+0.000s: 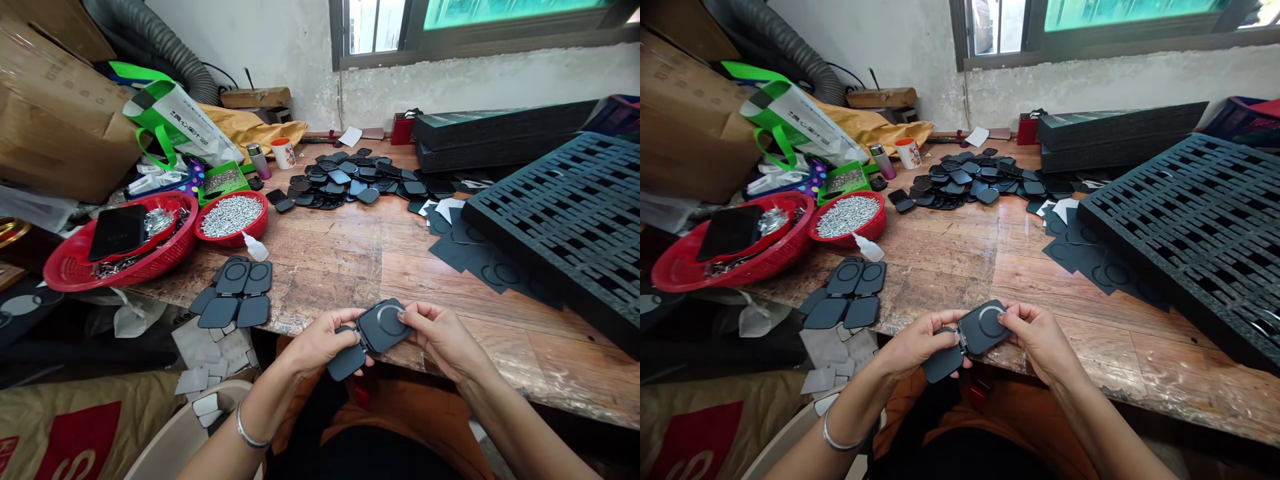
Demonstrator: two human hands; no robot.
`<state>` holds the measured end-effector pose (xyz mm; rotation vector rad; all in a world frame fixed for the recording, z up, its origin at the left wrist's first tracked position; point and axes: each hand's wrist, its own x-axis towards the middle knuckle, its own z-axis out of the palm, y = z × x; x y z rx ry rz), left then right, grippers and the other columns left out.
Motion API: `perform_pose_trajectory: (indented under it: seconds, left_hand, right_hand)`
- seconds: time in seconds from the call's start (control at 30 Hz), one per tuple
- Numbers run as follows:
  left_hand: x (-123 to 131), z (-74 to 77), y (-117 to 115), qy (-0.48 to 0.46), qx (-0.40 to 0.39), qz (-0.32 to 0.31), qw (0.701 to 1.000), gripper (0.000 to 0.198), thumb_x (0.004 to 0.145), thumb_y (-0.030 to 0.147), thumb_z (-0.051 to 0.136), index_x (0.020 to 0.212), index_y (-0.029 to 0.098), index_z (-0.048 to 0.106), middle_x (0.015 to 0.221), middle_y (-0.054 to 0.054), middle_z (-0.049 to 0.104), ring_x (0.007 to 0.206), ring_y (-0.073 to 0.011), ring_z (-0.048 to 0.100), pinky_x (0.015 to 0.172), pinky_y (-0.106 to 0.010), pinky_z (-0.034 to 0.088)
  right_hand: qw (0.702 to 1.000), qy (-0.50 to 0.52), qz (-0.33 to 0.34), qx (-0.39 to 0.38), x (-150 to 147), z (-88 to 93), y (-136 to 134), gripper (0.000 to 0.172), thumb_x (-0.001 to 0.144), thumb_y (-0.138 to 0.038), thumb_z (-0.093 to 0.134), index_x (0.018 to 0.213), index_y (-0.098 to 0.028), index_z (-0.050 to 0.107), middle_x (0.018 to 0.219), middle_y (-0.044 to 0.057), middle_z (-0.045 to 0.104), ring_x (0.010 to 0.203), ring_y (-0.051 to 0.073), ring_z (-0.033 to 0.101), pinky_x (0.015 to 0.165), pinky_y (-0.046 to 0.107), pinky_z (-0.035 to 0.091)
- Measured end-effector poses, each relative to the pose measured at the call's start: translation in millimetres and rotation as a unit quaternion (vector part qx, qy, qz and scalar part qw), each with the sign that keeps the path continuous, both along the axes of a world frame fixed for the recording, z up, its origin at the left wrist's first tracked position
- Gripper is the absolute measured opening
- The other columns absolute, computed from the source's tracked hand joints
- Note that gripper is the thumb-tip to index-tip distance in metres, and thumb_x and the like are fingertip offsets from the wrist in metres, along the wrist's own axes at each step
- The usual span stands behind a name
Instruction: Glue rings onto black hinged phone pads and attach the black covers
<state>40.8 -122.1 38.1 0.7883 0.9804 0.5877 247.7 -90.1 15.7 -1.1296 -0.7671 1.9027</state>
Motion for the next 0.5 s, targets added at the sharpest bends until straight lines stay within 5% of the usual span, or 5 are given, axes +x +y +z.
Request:
perform_pose_trajectory:
  seconds: [0.5]
  left_hand:
    - [2.4, -1.1, -0.1, 0.015, 0.015, -0.010, 1.000, 0.052, 0.078, 0.010, 0.049, 0.129, 0.019, 0.050, 0.089, -0.009, 0.069, 0.074, -0.0216, 0.071, 0.056, -0.026, 0.057]
  right_hand:
    - [1.000, -0.026, -0.007, 0.010, -0.7, -1.1, -0.2, 0.023, 0.062, -0.029, 0.080, 0.059, -0.014, 0.064, 0.077, 0.003, 0.065, 0.070, 0.012, 0.055, 0.070, 0.026, 0.050]
